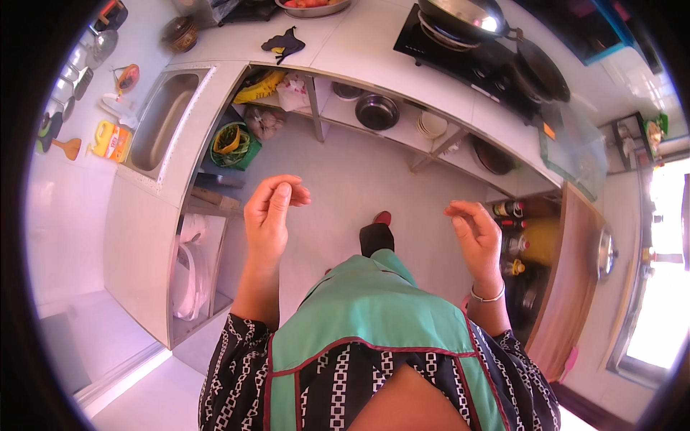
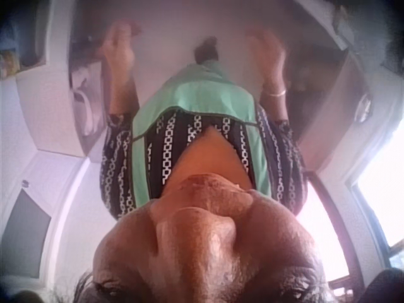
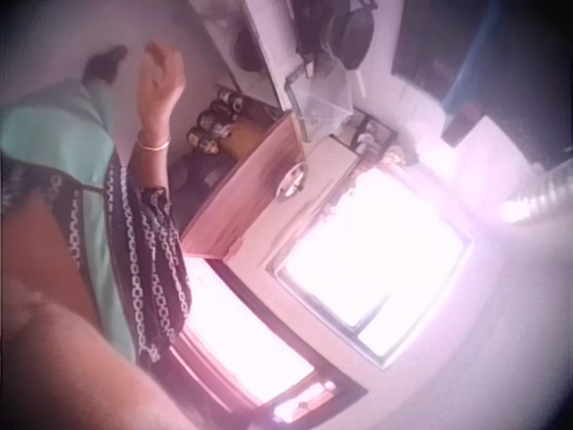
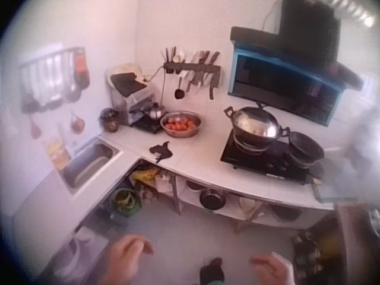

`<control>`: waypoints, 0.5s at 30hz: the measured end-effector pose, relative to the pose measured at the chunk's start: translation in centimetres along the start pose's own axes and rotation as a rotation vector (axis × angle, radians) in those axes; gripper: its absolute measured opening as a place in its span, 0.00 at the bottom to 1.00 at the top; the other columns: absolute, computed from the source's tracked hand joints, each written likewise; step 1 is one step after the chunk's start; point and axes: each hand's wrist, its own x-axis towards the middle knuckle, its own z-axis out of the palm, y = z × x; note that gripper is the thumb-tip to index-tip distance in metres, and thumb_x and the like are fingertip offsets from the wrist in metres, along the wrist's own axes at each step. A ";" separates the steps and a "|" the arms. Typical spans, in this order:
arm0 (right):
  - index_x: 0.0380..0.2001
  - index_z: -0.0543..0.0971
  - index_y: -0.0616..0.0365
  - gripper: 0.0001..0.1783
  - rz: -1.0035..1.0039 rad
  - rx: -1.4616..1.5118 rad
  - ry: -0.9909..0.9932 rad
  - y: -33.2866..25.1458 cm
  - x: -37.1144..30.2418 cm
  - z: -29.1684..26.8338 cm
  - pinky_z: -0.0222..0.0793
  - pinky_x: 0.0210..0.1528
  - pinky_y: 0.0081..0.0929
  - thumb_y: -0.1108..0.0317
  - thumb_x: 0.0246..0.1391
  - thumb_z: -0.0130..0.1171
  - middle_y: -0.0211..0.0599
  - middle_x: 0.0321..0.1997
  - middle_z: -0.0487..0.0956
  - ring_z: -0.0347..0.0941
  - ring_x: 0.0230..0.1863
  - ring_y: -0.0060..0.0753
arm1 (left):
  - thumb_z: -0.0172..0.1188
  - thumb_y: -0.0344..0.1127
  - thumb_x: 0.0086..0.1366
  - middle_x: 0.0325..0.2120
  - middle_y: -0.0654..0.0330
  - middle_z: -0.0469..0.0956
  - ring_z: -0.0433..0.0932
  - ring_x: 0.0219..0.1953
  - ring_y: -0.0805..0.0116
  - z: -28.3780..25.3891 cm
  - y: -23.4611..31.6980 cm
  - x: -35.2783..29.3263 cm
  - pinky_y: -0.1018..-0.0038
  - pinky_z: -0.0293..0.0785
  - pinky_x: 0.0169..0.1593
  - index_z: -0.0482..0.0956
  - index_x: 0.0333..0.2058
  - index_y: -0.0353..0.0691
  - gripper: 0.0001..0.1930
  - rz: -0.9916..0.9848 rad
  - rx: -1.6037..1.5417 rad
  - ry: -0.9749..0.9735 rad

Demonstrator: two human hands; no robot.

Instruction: The person kneads dough in a bowl by hand, places a lid on the bowl, and then rearranges several bowls, plates, and cups within a cabinet.

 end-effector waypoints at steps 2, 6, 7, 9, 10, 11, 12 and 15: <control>0.42 0.75 0.66 0.11 -0.015 0.059 -0.009 2.0 4.1 0.3 0.66 0.48 0.19 0.80 0.55 0.51 0.35 0.38 0.75 0.72 0.43 0.25 | 0.47 0.35 0.69 0.29 0.58 0.76 0.75 0.31 0.71 0.4 -0.9 3.1 0.75 0.73 0.38 0.74 0.40 0.31 0.12 -0.001 0.029 0.008; 0.39 0.77 0.63 0.10 -0.036 0.061 0.035 5.9 12.6 1.6 0.70 0.44 0.23 0.78 0.51 0.56 0.38 0.36 0.79 0.76 0.38 0.29 | 0.48 0.34 0.69 0.29 0.58 0.77 0.76 0.31 0.72 1.2 -4.0 9.6 0.77 0.73 0.37 0.75 0.40 0.32 0.12 -0.016 0.053 0.054; 0.39 0.77 0.63 0.10 -0.045 0.076 0.032 7.0 14.8 1.9 0.70 0.44 0.23 0.78 0.51 0.56 0.38 0.36 0.79 0.75 0.38 0.28 | 0.48 0.34 0.69 0.28 0.58 0.78 0.77 0.32 0.72 1.5 -4.9 11.2 0.78 0.72 0.37 0.75 0.39 0.32 0.11 -0.025 0.048 0.065; 0.39 0.77 0.62 0.10 -0.034 0.083 0.051 9.4 18.3 2.9 0.70 0.44 0.23 0.78 0.51 0.56 0.37 0.37 0.79 0.75 0.39 0.28 | 0.48 0.35 0.69 0.29 0.59 0.77 0.76 0.31 0.72 2.3 -7.9 14.3 0.76 0.72 0.37 0.75 0.39 0.32 0.12 -0.063 0.035 0.051; 0.39 0.77 0.62 0.10 -0.017 0.082 0.071 10.5 19.8 3.5 0.69 0.44 0.22 0.78 0.51 0.56 0.37 0.37 0.78 0.74 0.39 0.27 | 0.48 0.36 0.69 0.29 0.59 0.76 0.75 0.31 0.72 2.6 -9.5 15.9 0.76 0.72 0.38 0.74 0.39 0.32 0.12 -0.082 0.027 0.039; 0.39 0.77 0.62 0.10 0.002 0.079 0.070 12.0 21.3 4.5 0.69 0.44 0.22 0.78 0.51 0.56 0.36 0.36 0.78 0.74 0.40 0.26 | 0.48 0.36 0.69 0.29 0.59 0.76 0.75 0.31 0.72 2.6 -11.6 16.9 0.76 0.72 0.38 0.74 0.39 0.32 0.12 -0.099 0.018 0.038; 0.40 0.77 0.62 0.10 -0.002 0.049 0.074 13.6 22.8 5.5 0.68 0.44 0.21 0.78 0.52 0.55 0.36 0.37 0.78 0.74 0.40 0.25 | 0.47 0.36 0.69 0.29 0.59 0.76 0.75 0.31 0.72 2.5 -13.7 18.1 0.76 0.72 0.38 0.75 0.39 0.32 0.12 -0.116 0.009 0.034; 0.41 0.77 0.63 0.10 0.010 0.019 0.095 18.2 26.7 9.0 0.67 0.45 0.18 0.78 0.54 0.55 0.35 0.41 0.77 0.72 0.41 0.23 | 0.48 0.34 0.68 0.29 0.59 0.77 0.76 0.31 0.72 1.6 -20.3 21.8 0.77 0.71 0.38 0.75 0.39 0.32 0.11 -0.120 -0.029 0.014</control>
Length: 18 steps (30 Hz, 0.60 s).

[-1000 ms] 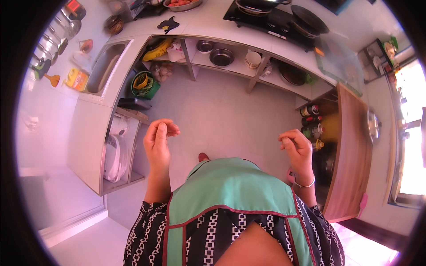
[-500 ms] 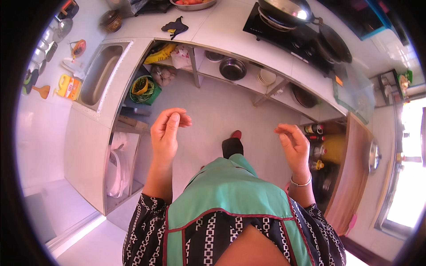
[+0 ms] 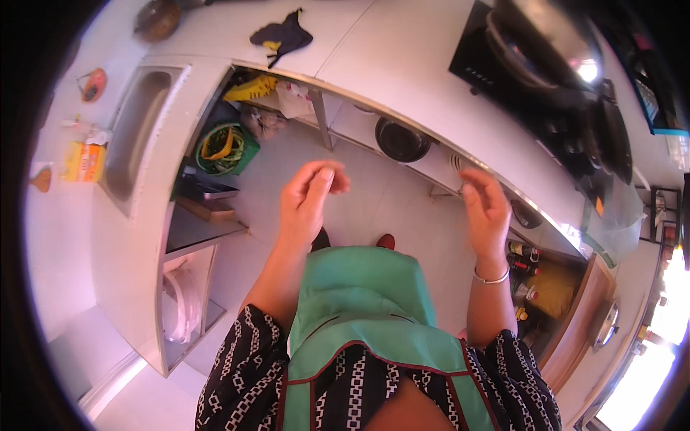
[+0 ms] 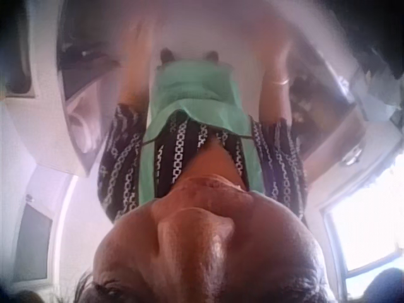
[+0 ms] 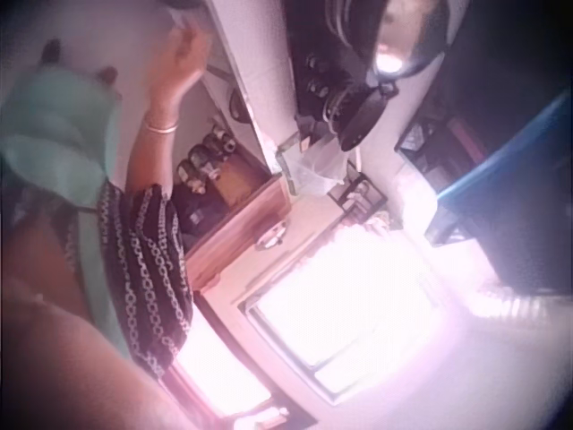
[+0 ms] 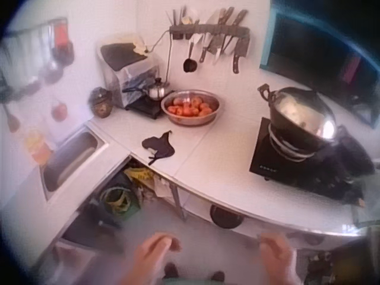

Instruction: The person kneads dough in a bowl by hand, places a lid on the bowl, and then rearranges several bowls, plates, and cups within a cabinet.

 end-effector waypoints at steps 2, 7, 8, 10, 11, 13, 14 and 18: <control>0.42 0.76 0.63 0.11 0.034 0.049 0.024 2.7 1.8 3.3 0.66 0.46 0.16 0.77 0.55 0.54 0.34 0.43 0.76 0.71 0.42 0.21 | 0.49 0.34 0.68 0.28 0.60 0.78 0.76 0.32 0.74 -1.1 -4.7 2.6 0.79 0.71 0.38 0.76 0.39 0.33 0.11 -0.006 -0.051 0.032; 0.42 0.75 0.67 0.11 -0.151 0.132 -0.047 12.1 4.2 12.4 0.67 0.50 0.22 0.81 0.57 0.48 0.40 0.45 0.75 0.71 0.45 0.25 | 0.50 0.35 0.68 0.28 0.60 0.78 0.77 0.31 0.74 -4.7 -17.3 7.9 0.79 0.71 0.37 0.76 0.39 0.34 0.11 0.059 -0.207 0.162; 0.42 0.75 0.68 0.11 -0.182 0.156 -0.065 14.2 4.5 14.2 0.67 0.51 0.22 0.81 0.57 0.48 0.40 0.45 0.75 0.71 0.46 0.25 | 0.50 0.35 0.68 0.28 0.60 0.78 0.77 0.31 0.74 -5.3 -19.7 8.6 0.79 0.71 0.37 0.76 0.39 0.34 0.11 0.095 -0.223 0.179; 0.41 0.75 0.68 0.10 -0.255 0.198 -0.088 18.3 5.0 17.5 0.67 0.51 0.22 0.81 0.57 0.48 0.41 0.45 0.76 0.71 0.46 0.26 | 0.51 0.36 0.68 0.29 0.59 0.79 0.77 0.31 0.73 -6.2 -24.6 9.5 0.79 0.71 0.37 0.76 0.39 0.34 0.11 0.114 -0.244 0.181; 0.41 0.75 0.69 0.10 -0.271 0.217 -0.086 20.2 5.4 19.1 0.66 0.51 0.22 0.81 0.56 0.48 0.41 0.44 0.76 0.71 0.46 0.27 | 0.51 0.36 0.68 0.29 0.59 0.79 0.77 0.31 0.73 -6.4 -26.4 10.1 0.80 0.71 0.37 0.76 0.39 0.34 0.11 0.136 -0.235 0.178; 0.41 0.75 0.69 0.10 -0.268 0.232 -0.094 24.2 5.6 21.4 0.66 0.51 0.21 0.82 0.56 0.48 0.41 0.44 0.76 0.71 0.46 0.27 | 0.51 0.35 0.67 0.29 0.59 0.79 0.77 0.31 0.73 -6.5 -30.1 11.2 0.80 0.71 0.36 0.76 0.40 0.34 0.11 0.176 -0.239 0.139; 0.41 0.75 0.69 0.10 -0.273 0.244 -0.095 26.1 5.8 22.3 0.66 0.50 0.21 0.82 0.56 0.48 0.40 0.44 0.76 0.71 0.46 0.26 | 0.51 0.35 0.67 0.29 0.59 0.79 0.77 0.31 0.73 -6.6 -31.7 12.0 0.80 0.71 0.36 0.76 0.40 0.34 0.11 0.187 -0.249 0.147; 0.44 0.74 0.67 0.12 -0.269 0.219 -0.109 30.7 6.3 23.4 0.66 0.49 0.19 0.82 0.56 0.48 0.38 0.46 0.75 0.71 0.46 0.24 | 0.51 0.33 0.66 0.30 0.59 0.79 0.77 0.31 0.73 -6.4 -33.8 15.4 0.81 0.71 0.37 0.76 0.40 0.33 0.10 0.252 -0.234 0.105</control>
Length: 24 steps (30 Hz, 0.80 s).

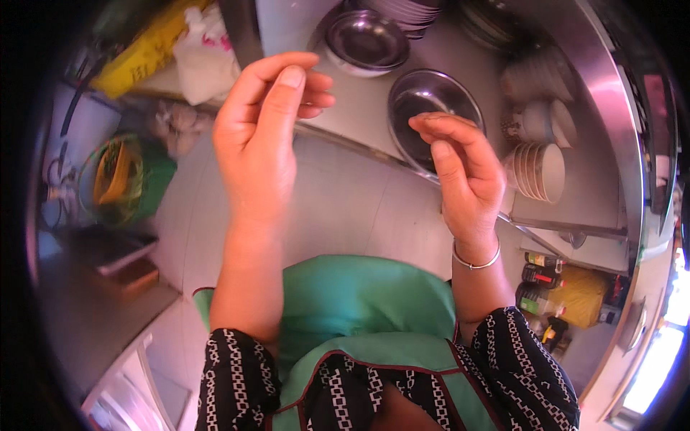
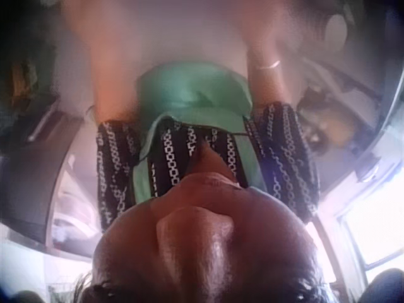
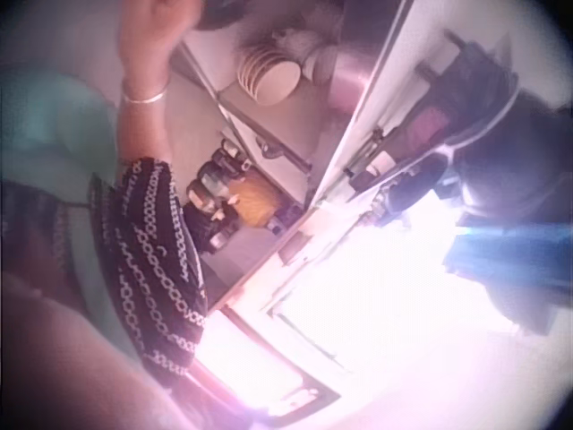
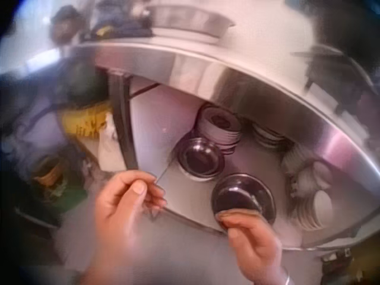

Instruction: The person kneads dough in a bowl by hand, places a lid on the bowl, and then rearranges several bowls, plates, and cups within a cabinet.

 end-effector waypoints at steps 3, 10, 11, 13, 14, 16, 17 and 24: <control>0.45 0.74 0.67 0.12 -0.048 -0.022 0.113 -0.5 0.2 -1.7 0.66 0.51 0.19 0.81 0.57 0.48 0.38 0.46 0.75 0.71 0.48 0.25 | 0.52 0.32 0.66 0.32 0.59 0.79 0.77 0.32 0.73 -0.6 -0.4 1.3 0.80 0.71 0.38 0.75 0.42 0.33 0.10 0.023 0.096 -0.062; 0.56 0.63 0.70 0.21 0.040 0.081 0.393 -3.7 1.5 -6.6 0.67 0.54 0.29 0.74 0.60 0.45 0.51 0.50 0.73 0.71 0.52 0.39 | 0.53 0.32 0.65 0.37 0.57 0.78 0.76 0.37 0.70 0.4 -1.6 3.4 0.76 0.71 0.42 0.73 0.46 0.34 0.13 -0.057 0.017 -0.161; 0.55 0.64 0.69 0.20 -0.008 0.063 0.422 -3.4 1.1 -6.9 0.68 0.52 0.26 0.76 0.60 0.45 0.47 0.49 0.74 0.73 0.49 0.34 | 0.53 0.32 0.65 0.37 0.57 0.77 0.76 0.37 0.70 0.3 -2.3 3.1 0.76 0.71 0.42 0.73 0.46 0.34 0.13 -0.061 0.028 -0.161; 0.55 0.64 0.69 0.20 0.010 -0.004 0.425 -3.1 0.7 -7.0 0.68 0.52 0.26 0.76 0.60 0.45 0.47 0.49 0.74 0.72 0.49 0.34 | 0.53 0.32 0.65 0.38 0.57 0.77 0.77 0.38 0.70 0.6 -3.0 3.3 0.76 0.71 0.43 0.73 0.47 0.34 0.13 -0.069 0.050 -0.158; 0.56 0.64 0.69 0.21 0.026 -0.037 0.425 -2.3 0.2 -7.0 0.68 0.52 0.26 0.76 0.59 0.46 0.47 0.49 0.74 0.72 0.50 0.34 | 0.52 0.33 0.65 0.38 0.57 0.77 0.77 0.38 0.70 0.5 -4.1 3.0 0.76 0.71 0.43 0.73 0.47 0.35 0.13 -0.124 0.033 -0.139; 0.57 0.63 0.67 0.23 0.125 -0.220 0.348 0.8 -1.5 -7.1 0.68 0.51 0.27 0.73 0.59 0.48 0.47 0.52 0.72 0.72 0.51 0.35 | 0.52 0.33 0.65 0.38 0.57 0.77 0.77 0.40 0.71 0.4 -6.3 2.5 0.77 0.71 0.43 0.73 0.46 0.35 0.13 -0.232 0.000 -0.099; 0.57 0.63 0.66 0.24 0.158 -0.314 0.350 2.5 -2.6 -6.9 0.68 0.51 0.27 0.72 0.58 0.50 0.48 0.53 0.71 0.71 0.51 0.35 | 0.52 0.34 0.64 0.41 0.58 0.77 0.76 0.42 0.70 0.7 -7.3 2.5 0.76 0.70 0.45 0.72 0.48 0.35 0.15 -0.325 -0.007 -0.119; 0.61 0.59 0.61 0.35 0.597 -0.330 0.589 11.2 -6.6 -9.2 0.72 0.43 0.27 0.62 0.54 0.59 0.48 0.60 0.65 0.70 0.52 0.34 | 0.54 0.37 0.63 0.49 0.56 0.72 0.74 0.47 0.68 0.2 -13.3 0.2 0.72 0.67 0.50 0.67 0.54 0.39 0.21 -0.464 0.239 -0.299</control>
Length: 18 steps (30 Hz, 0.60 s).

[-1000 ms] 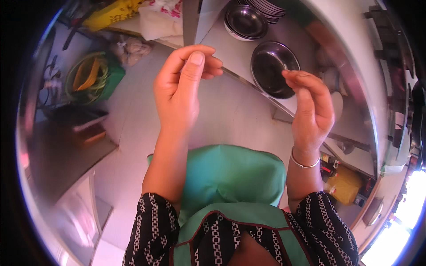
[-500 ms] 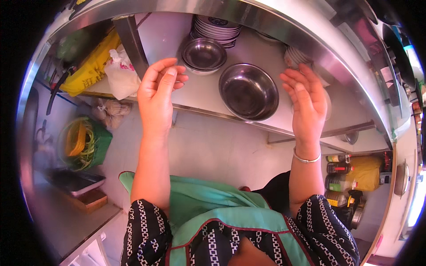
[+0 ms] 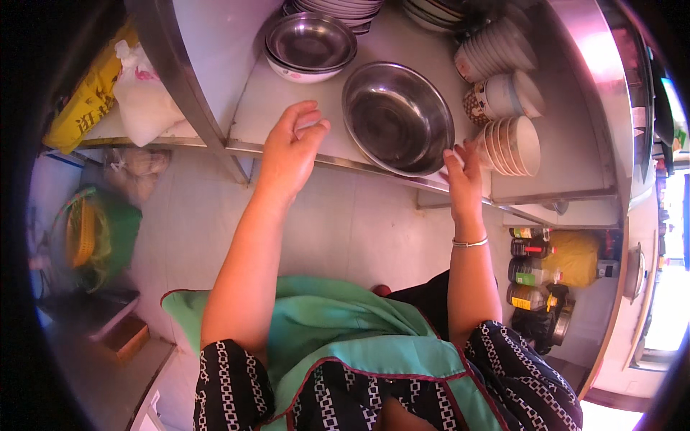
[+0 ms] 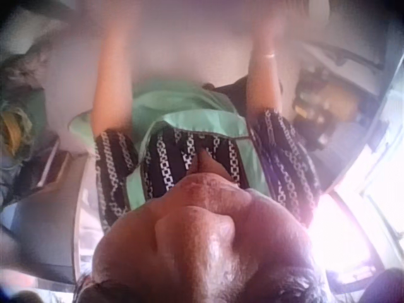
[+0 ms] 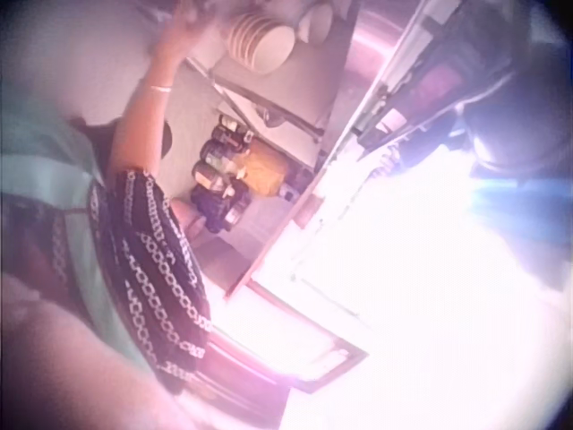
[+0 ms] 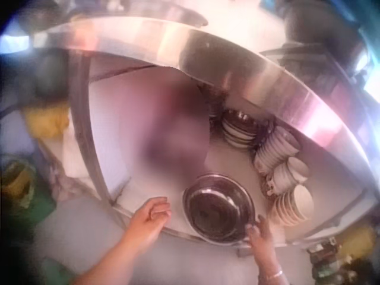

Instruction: The person kneads dough in a bowl by hand, places a lid on the bowl, and then rearranges several bowls, plates, and cups within a cabinet.

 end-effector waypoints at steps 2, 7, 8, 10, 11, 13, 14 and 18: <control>0.57 0.63 0.60 0.30 0.130 0.101 -0.091 0.1 0.3 0.5 0.74 0.37 0.26 0.61 0.54 0.58 0.41 0.52 0.71 0.73 0.45 0.29 | 0.54 0.38 0.63 0.52 0.55 0.69 0.72 0.49 0.67 -0.2 -0.1 0.4 0.70 0.67 0.52 0.65 0.56 0.39 0.23 -0.074 -0.022 -0.025; 0.51 0.67 0.59 0.21 0.247 0.174 -0.237 -0.6 0.2 1.4 0.73 0.30 0.21 0.66 0.55 0.52 0.31 0.37 0.76 0.74 0.32 0.21 | 0.55 0.41 0.63 0.52 0.54 0.69 0.71 0.51 0.65 0.2 -0.1 0.5 0.65 0.69 0.52 0.61 0.58 0.39 0.27 -0.157 -0.134 -0.011; 0.51 0.67 0.59 0.20 0.241 0.188 -0.228 -0.4 0.0 1.3 0.73 0.30 0.21 0.67 0.54 0.51 0.31 0.36 0.76 0.74 0.31 0.21 | 0.56 0.41 0.62 0.52 0.53 0.69 0.72 0.50 0.65 0.5 0.1 0.3 0.67 0.70 0.49 0.60 0.59 0.38 0.28 -0.170 -0.135 -0.009; 0.51 0.67 0.59 0.20 0.199 0.205 -0.287 0.0 -0.6 1.0 0.74 0.30 0.21 0.69 0.54 0.50 0.30 0.36 0.75 0.73 0.32 0.21 | 0.58 0.40 0.60 0.53 0.51 0.68 0.73 0.47 0.65 1.1 0.7 -0.1 0.70 0.73 0.44 0.58 0.59 0.35 0.31 -0.195 -0.138 -0.003; 0.50 0.67 0.60 0.19 0.178 0.217 -0.315 0.0 -1.0 0.8 0.74 0.30 0.22 0.70 0.54 0.50 0.30 0.36 0.75 0.73 0.32 0.20 | 0.58 0.40 0.60 0.54 0.52 0.67 0.73 0.45 0.66 1.1 0.5 0.0 0.69 0.73 0.42 0.56 0.61 0.38 0.33 -0.222 -0.166 -0.040; 0.50 0.67 0.60 0.19 0.189 0.211 -0.347 -0.6 -2.1 1.1 0.75 0.31 0.22 0.72 0.54 0.49 0.31 0.37 0.74 0.73 0.33 0.21 | 0.57 0.38 0.60 0.52 0.53 0.68 0.73 0.43 0.67 0.4 0.4 -0.8 0.70 0.74 0.40 0.56 0.61 0.40 0.32 -0.242 -0.123 -0.093; 0.50 0.67 0.60 0.19 0.197 0.212 -0.364 -0.9 -2.5 1.4 0.75 0.31 0.22 0.72 0.54 0.49 0.31 0.38 0.74 0.73 0.33 0.21 | 0.57 0.38 0.59 0.51 0.53 0.69 0.73 0.42 0.67 -0.1 0.3 -1.3 0.70 0.74 0.40 0.56 0.61 0.41 0.32 -0.253 -0.096 -0.118; 0.51 0.66 0.62 0.20 0.181 0.202 -0.436 -1.4 -2.6 2.3 0.76 0.35 0.23 0.73 0.54 0.48 0.33 0.40 0.73 0.73 0.35 0.23 | 0.54 0.31 0.59 0.46 0.56 0.72 0.74 0.36 0.69 -1.2 0.1 -2.4 0.74 0.74 0.36 0.56 0.62 0.42 0.32 -0.215 -0.064 -0.100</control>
